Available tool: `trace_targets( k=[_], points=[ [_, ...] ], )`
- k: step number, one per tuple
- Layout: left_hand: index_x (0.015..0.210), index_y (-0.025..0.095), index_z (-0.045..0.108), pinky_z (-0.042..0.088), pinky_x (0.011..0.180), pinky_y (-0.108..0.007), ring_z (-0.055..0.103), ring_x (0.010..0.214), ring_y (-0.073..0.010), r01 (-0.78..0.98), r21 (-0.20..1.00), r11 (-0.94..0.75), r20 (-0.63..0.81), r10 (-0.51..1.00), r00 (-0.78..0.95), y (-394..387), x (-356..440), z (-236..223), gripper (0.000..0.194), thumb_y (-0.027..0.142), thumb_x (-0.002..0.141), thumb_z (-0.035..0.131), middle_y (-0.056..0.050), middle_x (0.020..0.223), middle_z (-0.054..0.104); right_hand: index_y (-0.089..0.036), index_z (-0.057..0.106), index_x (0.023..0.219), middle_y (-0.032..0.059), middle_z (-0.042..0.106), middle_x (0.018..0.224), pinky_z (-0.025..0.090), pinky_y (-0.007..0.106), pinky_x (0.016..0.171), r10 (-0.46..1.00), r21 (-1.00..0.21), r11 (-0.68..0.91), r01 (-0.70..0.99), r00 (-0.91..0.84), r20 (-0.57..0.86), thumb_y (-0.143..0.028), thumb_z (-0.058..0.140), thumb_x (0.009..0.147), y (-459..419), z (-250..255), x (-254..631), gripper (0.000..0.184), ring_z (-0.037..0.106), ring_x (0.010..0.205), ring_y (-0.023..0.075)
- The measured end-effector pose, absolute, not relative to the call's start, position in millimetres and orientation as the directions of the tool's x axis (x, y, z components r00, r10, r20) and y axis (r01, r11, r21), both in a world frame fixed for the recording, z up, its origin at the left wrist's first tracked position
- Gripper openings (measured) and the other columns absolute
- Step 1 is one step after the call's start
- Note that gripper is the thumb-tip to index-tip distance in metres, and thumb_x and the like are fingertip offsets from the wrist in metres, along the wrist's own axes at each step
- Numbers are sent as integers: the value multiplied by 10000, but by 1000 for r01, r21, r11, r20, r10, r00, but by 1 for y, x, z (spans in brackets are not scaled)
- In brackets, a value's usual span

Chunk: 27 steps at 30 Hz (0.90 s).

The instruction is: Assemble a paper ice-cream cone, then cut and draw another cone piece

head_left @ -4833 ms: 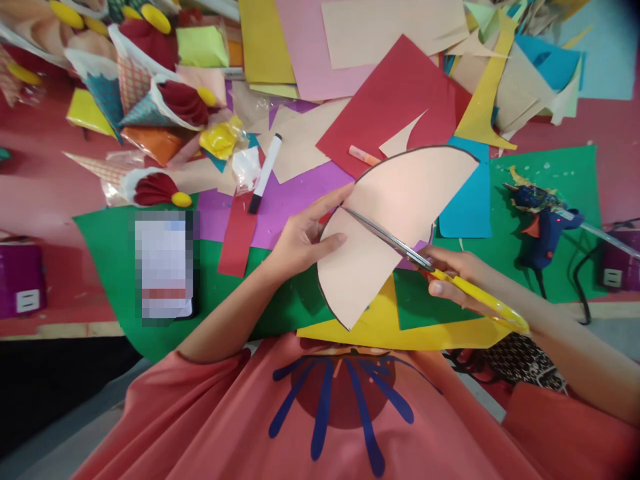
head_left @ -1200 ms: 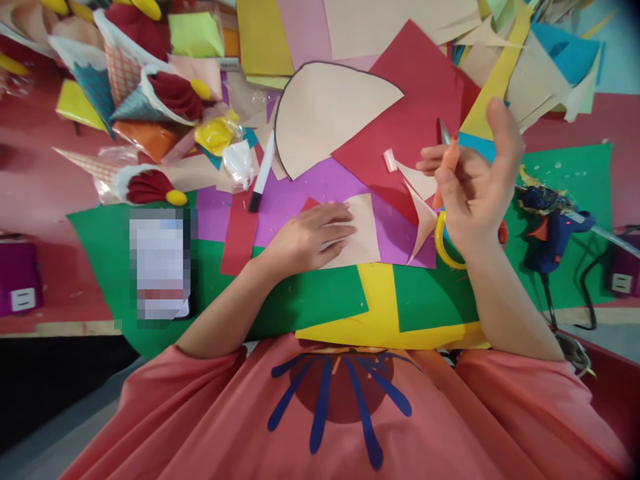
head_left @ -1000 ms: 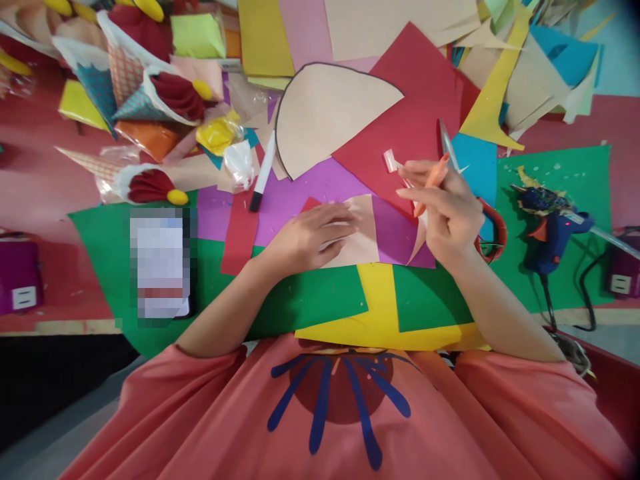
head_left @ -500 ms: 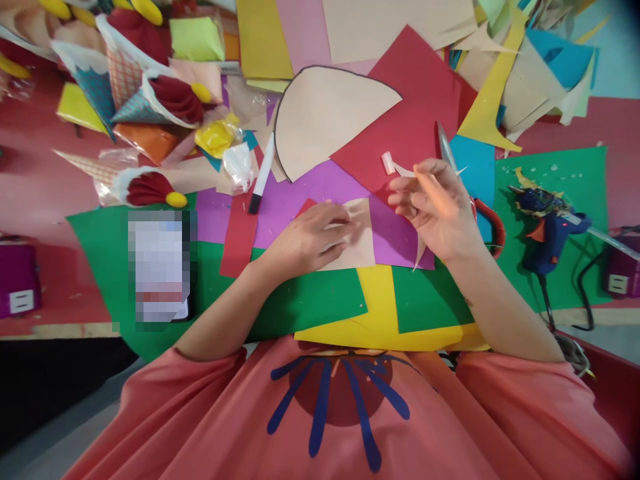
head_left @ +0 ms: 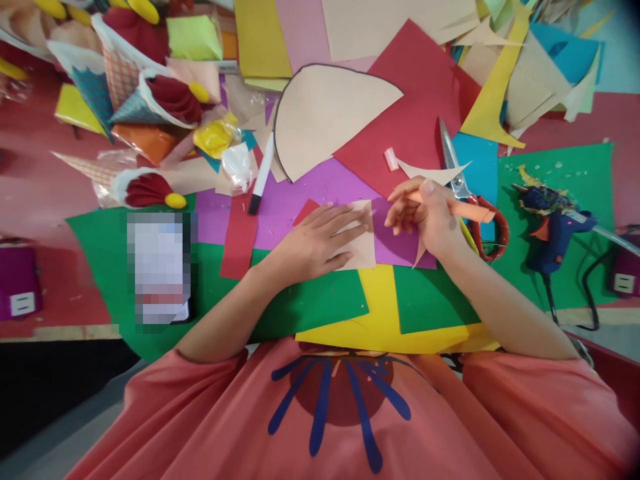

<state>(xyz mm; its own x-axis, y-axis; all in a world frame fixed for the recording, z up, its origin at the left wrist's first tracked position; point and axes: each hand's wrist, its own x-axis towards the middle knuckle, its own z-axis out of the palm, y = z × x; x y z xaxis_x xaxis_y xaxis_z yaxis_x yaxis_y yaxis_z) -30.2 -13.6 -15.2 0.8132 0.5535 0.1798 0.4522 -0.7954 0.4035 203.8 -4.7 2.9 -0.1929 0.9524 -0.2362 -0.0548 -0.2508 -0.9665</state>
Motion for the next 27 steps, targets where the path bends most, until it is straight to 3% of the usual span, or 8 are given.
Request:
trace_targets(
  k=[3,5,9,12,15,27],
  points=[
    [1344,175,509,379,1126,-506,486,1321,-284,452,392,-801,179,548,817,-13,-30,-15,425,328,948,491,-130,1409,526,-227,612,851,2,644,564,263,252,341,953,-970,-240,-34,-197,-229,-715,456,803,6,1,206,514,532,392,120],
    [1336,177,518,379,1124,-517,501,1306,-285,447,383,-809,188,542,819,-13,-29,-16,418,334,949,487,-129,1400,534,-240,572,885,-36,591,555,230,239,331,964,-976,-209,-55,-179,-196,-667,466,825,9,0,206,444,484,367,94],
    [1316,187,539,388,1112,-527,516,1288,-287,445,385,-808,196,543,817,-13,-29,-17,413,360,944,494,-124,1380,553,-235,467,727,-83,437,514,220,219,340,990,-994,-102,-51,-104,-96,-491,579,846,3,2,206,303,349,363,45],
    [1274,205,573,384,1109,-536,529,1271,-279,442,406,-800,197,548,813,-13,-29,-18,379,364,938,502,-116,1363,570,-213,586,796,-52,574,603,393,210,429,975,-991,-104,88,-186,-119,-378,638,846,-9,6,208,180,515,475,59],
    [1231,205,600,390,1096,-548,545,1250,-278,419,428,-801,214,540,814,-13,-30,-18,341,350,938,501,-116,1358,576,-197,664,889,-8,673,749,513,231,568,976,-985,-70,160,-194,-101,-361,673,826,-17,8,209,176,641,640,95],
    [1232,195,599,446,1054,-531,587,1197,-271,389,375,-841,279,503,818,-13,-30,-16,325,264,920,543,-91,1300,625,-183,613,707,-24,654,607,491,208,488,993,-976,-57,211,-93,-78,-331,624,849,-17,1,203,206,592,501,67]
  ],
)
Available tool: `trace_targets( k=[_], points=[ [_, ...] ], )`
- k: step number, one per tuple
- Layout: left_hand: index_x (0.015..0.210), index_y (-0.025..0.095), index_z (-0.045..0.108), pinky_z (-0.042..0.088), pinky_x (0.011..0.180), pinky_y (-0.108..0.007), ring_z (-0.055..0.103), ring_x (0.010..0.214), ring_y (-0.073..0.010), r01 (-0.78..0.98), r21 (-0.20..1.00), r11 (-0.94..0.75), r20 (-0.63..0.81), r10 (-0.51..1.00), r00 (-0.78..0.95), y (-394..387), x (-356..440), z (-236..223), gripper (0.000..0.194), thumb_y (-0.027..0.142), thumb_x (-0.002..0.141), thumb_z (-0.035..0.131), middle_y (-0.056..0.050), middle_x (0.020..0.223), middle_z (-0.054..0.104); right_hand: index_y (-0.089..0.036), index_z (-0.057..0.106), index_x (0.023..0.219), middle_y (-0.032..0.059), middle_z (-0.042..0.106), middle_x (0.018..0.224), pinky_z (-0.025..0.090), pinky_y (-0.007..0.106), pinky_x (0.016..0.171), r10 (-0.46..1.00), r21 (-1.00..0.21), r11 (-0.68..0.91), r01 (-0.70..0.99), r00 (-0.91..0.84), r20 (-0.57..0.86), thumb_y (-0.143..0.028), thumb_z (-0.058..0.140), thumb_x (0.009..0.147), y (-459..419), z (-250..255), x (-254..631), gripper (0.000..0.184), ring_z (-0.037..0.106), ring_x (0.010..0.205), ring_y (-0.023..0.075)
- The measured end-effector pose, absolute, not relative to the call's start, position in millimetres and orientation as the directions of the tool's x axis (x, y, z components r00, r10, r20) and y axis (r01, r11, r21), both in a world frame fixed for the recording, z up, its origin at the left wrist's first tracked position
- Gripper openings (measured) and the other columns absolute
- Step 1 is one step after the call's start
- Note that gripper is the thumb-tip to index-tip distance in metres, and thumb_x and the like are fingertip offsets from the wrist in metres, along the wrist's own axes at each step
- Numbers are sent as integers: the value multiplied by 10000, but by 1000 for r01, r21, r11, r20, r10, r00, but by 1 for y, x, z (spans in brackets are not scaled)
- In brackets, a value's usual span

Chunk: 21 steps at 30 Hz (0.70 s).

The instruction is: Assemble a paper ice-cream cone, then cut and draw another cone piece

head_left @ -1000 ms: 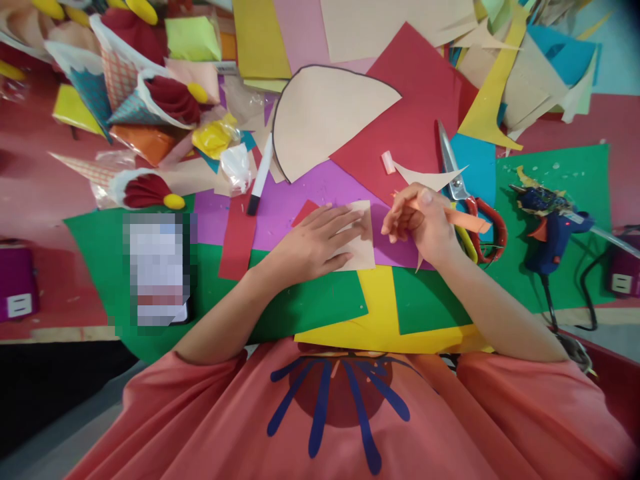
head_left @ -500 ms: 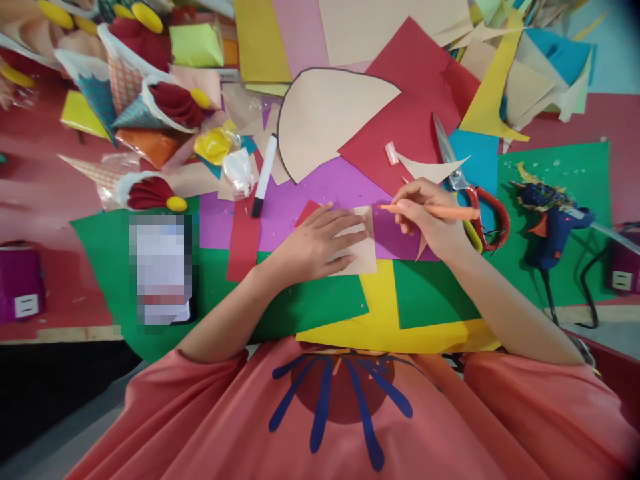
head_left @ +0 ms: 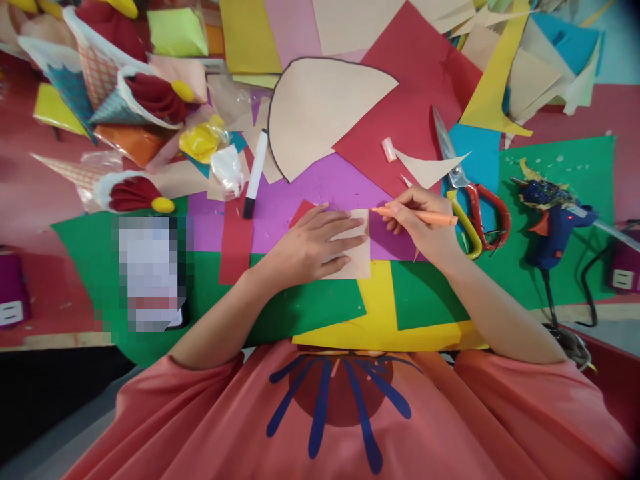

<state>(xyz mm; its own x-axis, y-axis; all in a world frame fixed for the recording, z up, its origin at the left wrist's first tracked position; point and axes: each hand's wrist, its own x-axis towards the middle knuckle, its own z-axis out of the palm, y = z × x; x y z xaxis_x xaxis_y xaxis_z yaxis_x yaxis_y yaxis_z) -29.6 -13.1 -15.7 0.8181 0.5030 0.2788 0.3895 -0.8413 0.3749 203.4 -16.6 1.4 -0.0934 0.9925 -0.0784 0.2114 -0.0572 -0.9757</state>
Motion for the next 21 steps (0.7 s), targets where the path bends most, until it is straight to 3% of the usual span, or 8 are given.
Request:
trace_targets(
  k=[12,17,21],
  points=[
    [1240,252,606,403,1100,-511,558,1240,-242,417,426,-803,221,539,813,-13,-30,-17,321,294,935,515,-70,1323,613,-187,619,718,-22,650,615,478,216,491,991,-969,-45,241,-108,-73,-360,625,853,-17,2,203,220,587,508,73],
    [1232,216,609,426,1071,-530,567,1226,-276,393,413,-822,252,517,818,-13,-30,-18,319,275,930,527,-84,1330,606,-186,613,678,-29,640,582,464,215,480,988,-972,-73,223,-119,-101,-286,629,838,-15,2,204,189,583,495,75],
    [1243,242,604,406,1096,-516,557,1242,-256,407,438,-801,227,537,812,-13,-30,-18,321,278,938,514,-70,1335,603,-192,625,682,-27,659,603,477,219,488,987,-978,-109,177,-98,-128,-243,613,842,-15,3,204,169,586,494,74]
  ],
)
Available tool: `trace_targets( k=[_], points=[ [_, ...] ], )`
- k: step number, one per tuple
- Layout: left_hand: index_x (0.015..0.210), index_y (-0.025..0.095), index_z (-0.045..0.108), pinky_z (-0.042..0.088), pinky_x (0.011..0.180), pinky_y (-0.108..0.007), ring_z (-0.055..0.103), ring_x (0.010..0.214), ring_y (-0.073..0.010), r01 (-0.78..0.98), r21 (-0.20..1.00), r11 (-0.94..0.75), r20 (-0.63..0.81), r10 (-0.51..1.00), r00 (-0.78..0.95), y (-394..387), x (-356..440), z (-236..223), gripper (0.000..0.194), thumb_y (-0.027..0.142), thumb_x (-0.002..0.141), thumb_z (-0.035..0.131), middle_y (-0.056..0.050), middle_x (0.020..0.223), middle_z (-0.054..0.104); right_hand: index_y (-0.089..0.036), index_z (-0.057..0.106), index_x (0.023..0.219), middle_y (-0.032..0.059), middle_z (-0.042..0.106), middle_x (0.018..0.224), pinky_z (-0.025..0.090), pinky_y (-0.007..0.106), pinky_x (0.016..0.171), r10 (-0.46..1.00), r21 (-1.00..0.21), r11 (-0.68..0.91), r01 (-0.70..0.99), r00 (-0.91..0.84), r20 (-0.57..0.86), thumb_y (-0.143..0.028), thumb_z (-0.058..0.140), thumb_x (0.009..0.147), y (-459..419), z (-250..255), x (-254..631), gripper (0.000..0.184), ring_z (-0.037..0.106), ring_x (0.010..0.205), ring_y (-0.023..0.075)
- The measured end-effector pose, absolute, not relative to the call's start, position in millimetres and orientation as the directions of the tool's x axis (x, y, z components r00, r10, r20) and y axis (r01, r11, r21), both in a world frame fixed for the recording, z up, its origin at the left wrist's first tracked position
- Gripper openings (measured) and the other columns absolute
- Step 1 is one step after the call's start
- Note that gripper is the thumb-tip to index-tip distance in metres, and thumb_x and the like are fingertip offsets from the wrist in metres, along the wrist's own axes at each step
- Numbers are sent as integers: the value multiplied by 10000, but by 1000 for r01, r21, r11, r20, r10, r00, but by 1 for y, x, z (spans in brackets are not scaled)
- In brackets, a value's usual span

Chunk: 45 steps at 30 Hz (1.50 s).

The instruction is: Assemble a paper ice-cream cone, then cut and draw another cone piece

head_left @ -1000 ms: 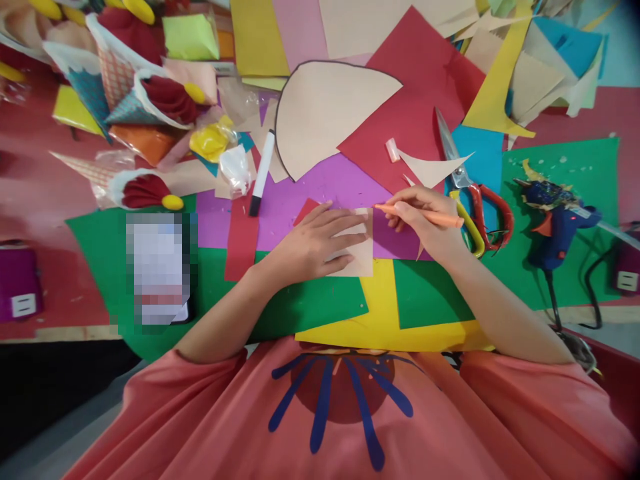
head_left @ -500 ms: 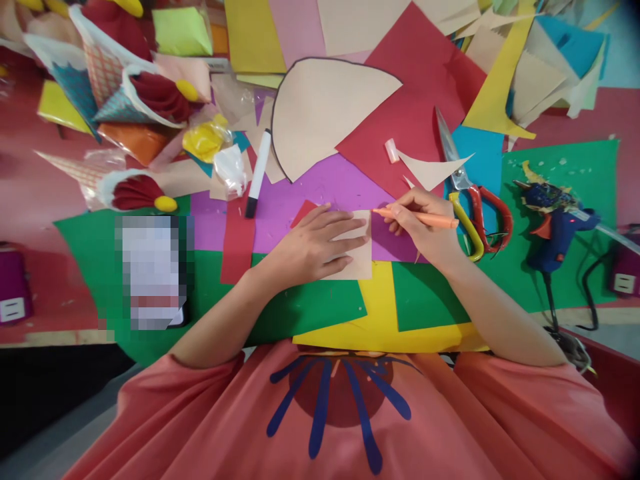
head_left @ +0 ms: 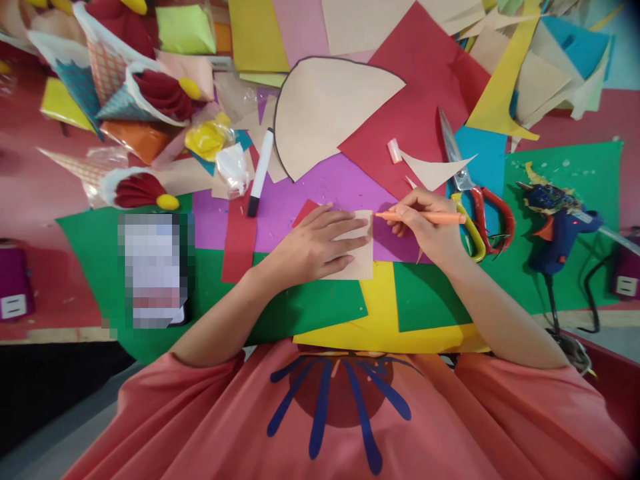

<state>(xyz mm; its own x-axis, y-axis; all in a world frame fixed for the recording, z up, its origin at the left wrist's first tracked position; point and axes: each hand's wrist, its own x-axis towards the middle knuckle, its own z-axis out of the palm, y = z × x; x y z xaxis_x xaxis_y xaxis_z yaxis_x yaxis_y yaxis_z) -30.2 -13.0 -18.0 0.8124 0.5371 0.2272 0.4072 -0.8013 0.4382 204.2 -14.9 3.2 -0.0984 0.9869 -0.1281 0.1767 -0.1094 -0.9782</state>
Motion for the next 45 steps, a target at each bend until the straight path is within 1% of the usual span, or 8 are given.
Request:
trace_targets(
  k=[6,15,19,22,26,33,39,45],
  points=[
    [1248,250,601,400,1107,-515,552,1249,-246,413,428,-804,219,535,816,-13,-30,-17,326,279,933,523,-63,1336,603,-193,634,724,-25,655,611,476,213,486,990,-975,-66,214,-109,-91,-308,609,863,-15,1,205,182,585,501,70],
    [1227,222,621,433,1065,-525,574,1223,-263,410,390,-824,238,521,820,-12,-30,-16,311,287,946,503,-88,1304,624,-174,621,676,-30,623,567,455,206,483,984,-965,-66,255,-144,-105,-251,617,827,-14,4,206,169,583,496,73],
    [1232,238,618,415,1083,-514,562,1244,-251,417,399,-816,226,529,818,-13,-29,-16,313,302,952,494,-86,1315,617,-173,616,640,-28,641,572,444,197,457,983,-971,-104,216,-129,-134,-201,618,803,-14,5,204,165,571,468,63],
    [1278,231,581,388,1102,-524,539,1275,-250,432,397,-810,214,539,814,-13,-29,-16,340,301,961,479,-96,1359,581,-177,623,673,-26,658,601,473,200,483,988,-978,-82,190,-111,-105,-211,598,833,-15,4,204,165,589,488,63],
    [1321,220,539,360,1114,-549,516,1302,-261,456,388,-801,200,556,807,-13,-28,-15,371,315,972,460,-107,1401,540,-174,643,735,-27,655,610,487,200,495,990,-977,-61,205,-114,-86,-231,596,856,-15,3,204,142,600,505,63],
    [1335,242,526,359,1122,-525,504,1313,-248,457,395,-797,177,555,813,-13,-29,-17,379,323,970,465,-93,1403,540,-168,625,719,-31,645,605,480,181,485,990,-973,-40,226,-124,-69,-252,601,854,-15,2,203,161,589,492,49],
    [1314,225,545,374,1109,-526,520,1294,-253,454,371,-810,200,547,813,-13,-29,-17,367,323,971,463,-96,1393,550,-169,617,686,-36,614,554,462,198,482,986,-964,-50,263,-142,-90,-230,593,837,-14,3,204,164,577,484,63],
    [1315,249,546,340,1137,-516,500,1314,-241,473,408,-781,164,573,803,-13,-28,-18,365,330,968,467,-86,1404,541,-172,611,651,-33,618,547,441,207,473,984,-959,-66,277,-140,-108,-215,596,802,-14,5,205,157,570,480,71]
  ],
)
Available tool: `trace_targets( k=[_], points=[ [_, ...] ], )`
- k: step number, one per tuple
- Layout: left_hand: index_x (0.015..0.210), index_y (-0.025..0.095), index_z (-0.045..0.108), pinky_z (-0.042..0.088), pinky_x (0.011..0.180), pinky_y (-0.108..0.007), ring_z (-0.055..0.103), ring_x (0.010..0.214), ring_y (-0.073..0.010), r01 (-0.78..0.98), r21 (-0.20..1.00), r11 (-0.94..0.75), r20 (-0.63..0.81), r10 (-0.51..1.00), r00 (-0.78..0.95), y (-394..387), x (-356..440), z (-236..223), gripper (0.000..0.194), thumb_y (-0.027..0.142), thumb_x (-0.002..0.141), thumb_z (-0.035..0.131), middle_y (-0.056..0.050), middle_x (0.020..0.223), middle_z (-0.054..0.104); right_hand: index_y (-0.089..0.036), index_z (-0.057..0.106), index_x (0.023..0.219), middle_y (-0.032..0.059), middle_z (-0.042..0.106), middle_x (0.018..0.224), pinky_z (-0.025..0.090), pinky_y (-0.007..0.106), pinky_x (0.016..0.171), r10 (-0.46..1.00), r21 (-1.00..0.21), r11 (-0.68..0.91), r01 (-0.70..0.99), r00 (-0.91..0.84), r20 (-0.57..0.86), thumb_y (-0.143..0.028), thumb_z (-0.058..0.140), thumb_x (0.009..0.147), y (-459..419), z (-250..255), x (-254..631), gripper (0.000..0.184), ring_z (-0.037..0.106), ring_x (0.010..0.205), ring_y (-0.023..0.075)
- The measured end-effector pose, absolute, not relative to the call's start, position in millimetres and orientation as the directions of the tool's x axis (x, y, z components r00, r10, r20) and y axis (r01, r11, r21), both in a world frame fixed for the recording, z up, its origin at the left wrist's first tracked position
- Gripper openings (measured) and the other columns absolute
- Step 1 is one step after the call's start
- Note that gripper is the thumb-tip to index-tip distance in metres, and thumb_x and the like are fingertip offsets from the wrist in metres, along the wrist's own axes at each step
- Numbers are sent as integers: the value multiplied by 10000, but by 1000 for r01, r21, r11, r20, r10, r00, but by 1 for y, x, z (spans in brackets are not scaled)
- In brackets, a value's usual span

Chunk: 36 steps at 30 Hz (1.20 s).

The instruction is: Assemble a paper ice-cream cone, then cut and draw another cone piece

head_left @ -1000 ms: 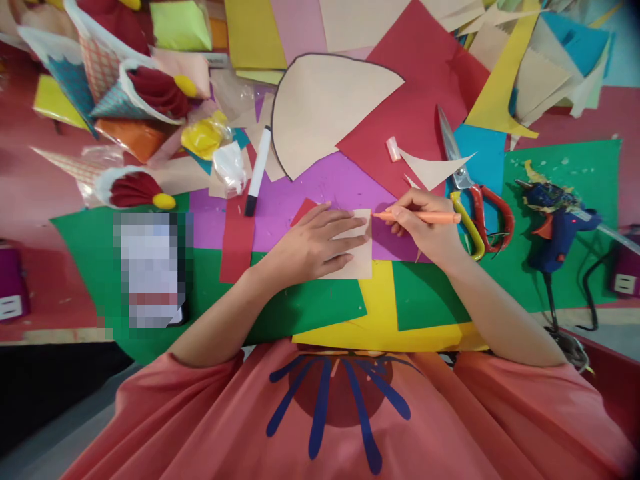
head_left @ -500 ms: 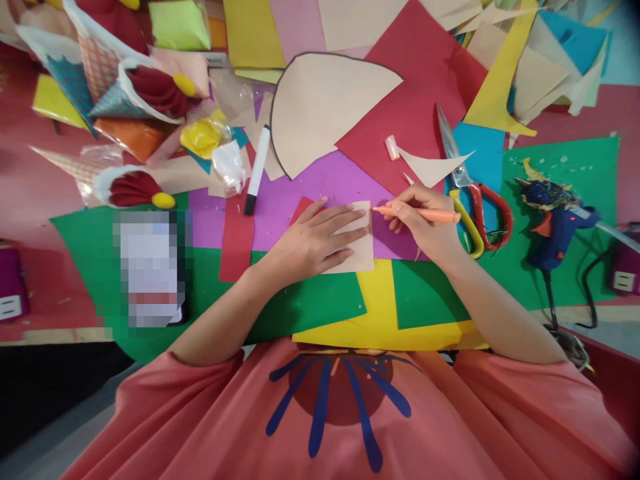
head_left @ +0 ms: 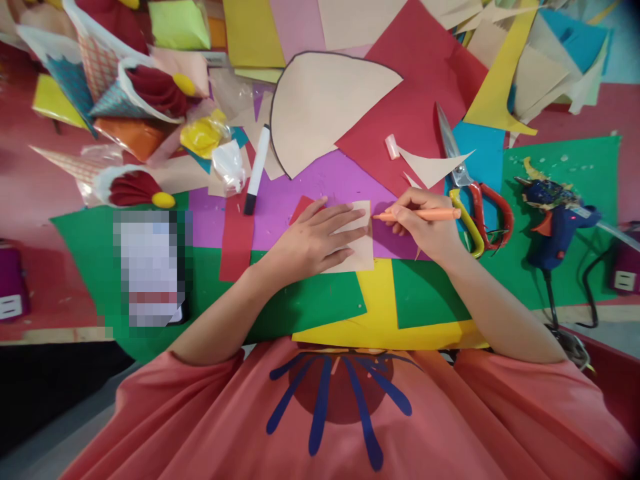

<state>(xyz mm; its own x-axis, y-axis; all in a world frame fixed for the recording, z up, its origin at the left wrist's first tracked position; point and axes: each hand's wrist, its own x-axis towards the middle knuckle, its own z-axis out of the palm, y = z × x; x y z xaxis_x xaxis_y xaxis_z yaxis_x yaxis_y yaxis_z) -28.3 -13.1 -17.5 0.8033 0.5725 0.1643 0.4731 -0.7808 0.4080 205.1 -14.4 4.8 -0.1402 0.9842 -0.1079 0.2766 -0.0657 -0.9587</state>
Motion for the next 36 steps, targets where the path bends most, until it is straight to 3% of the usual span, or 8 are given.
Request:
trace_targets(
  k=[8,13,18,24,36],
  points=[
    [1292,217,560,374,1113,-511,520,1294,-252,458,365,-811,215,552,806,-13,-28,-17,354,325,970,462,-99,1388,555,-173,598,593,-29,630,539,425,201,445,976,-969,-119,216,-152,-153,-180,592,764,-14,8,204,172,554,457,66],
    [1326,210,531,393,1101,-502,475,1332,-270,502,330,-799,228,584,779,-14,-27,-17,376,311,972,451,-116,1412,526,-177,617,659,-36,639,571,467,197,486,993,-982,-63,176,-86,-79,-222,591,830,-18,5,206,179,582,483,61],
    [1322,248,545,440,1038,-520,510,1262,-298,566,373,-735,178,656,734,-14,-26,-18,380,339,964,454,-123,1357,548,-181,623,709,-35,632,586,477,198,501,987,-979,-29,203,-152,-60,-273,609,853,-18,0,206,172,592,508,66],
    [1341,161,513,412,1071,-513,497,1262,-296,553,450,-701,149,669,728,-13,-26,-17,436,367,960,455,-156,1343,555,-185,624,730,-29,637,597,466,210,506,985,-966,-28,257,-160,-71,-313,607,860,-17,-1,206,183,587,514,75],
    [1273,197,585,436,1045,-504,506,1246,-294,537,446,-716,193,662,724,-13,-26,-19,364,334,951,485,-140,1346,554,-179,600,659,-28,608,552,407,225,493,981,-952,-14,306,-181,-73,-295,615,826,-17,5,205,205,549,506,83]
  ],
)
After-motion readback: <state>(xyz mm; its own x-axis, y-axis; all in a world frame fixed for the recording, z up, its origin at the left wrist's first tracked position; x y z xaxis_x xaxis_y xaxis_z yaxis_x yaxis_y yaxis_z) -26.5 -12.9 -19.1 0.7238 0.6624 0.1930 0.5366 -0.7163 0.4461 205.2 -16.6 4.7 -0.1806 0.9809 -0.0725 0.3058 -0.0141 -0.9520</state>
